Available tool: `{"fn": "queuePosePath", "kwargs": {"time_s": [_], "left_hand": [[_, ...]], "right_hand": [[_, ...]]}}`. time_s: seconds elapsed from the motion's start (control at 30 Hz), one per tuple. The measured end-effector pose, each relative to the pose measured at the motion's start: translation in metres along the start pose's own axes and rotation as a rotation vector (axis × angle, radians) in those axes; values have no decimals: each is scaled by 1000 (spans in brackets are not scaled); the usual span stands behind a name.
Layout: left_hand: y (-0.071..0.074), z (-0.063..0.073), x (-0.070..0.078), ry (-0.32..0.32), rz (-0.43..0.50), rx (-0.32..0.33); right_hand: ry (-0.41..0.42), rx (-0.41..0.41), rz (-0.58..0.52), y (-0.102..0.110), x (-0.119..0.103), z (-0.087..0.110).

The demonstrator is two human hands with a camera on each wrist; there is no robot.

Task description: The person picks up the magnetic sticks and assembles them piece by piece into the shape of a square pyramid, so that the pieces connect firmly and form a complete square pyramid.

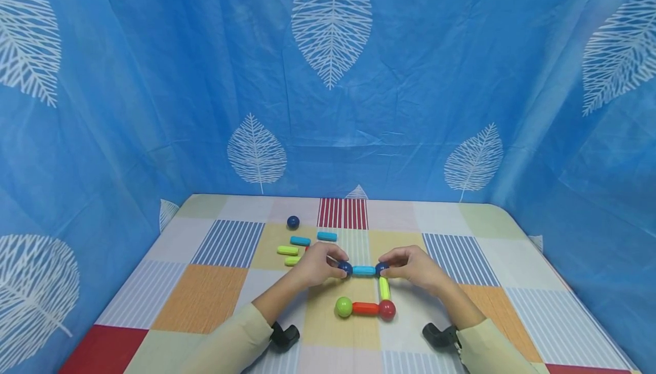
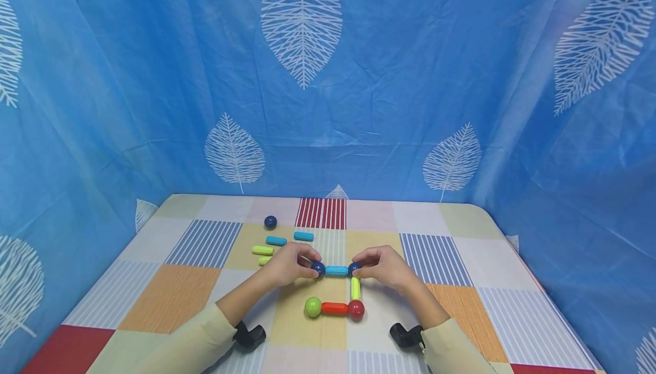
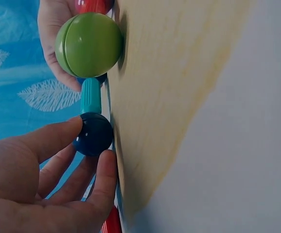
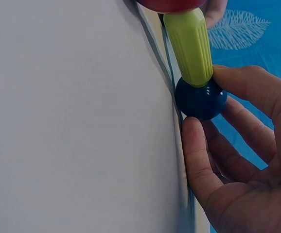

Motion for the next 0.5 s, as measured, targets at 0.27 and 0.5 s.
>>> {"fn": "queuePosePath", "kwargs": {"time_s": [0.27,0.5], "left_hand": [[20,12,0,-32,-11,-1],[49,20,-7,-105,-107,65]], "right_hand": [[-7,-1,-3,1,0,0],[-14,0,13,2,1,-1]]}}
Point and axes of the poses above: each hand's wrist, its own z-axis away from the middle knuckle, its own y-axis out of the back of the hand, x = y × z, the point moved 3 cm from there along -z, towards the middle knuckle, and after that the axes turned 2 degrees about y, right-handed, at the moved point
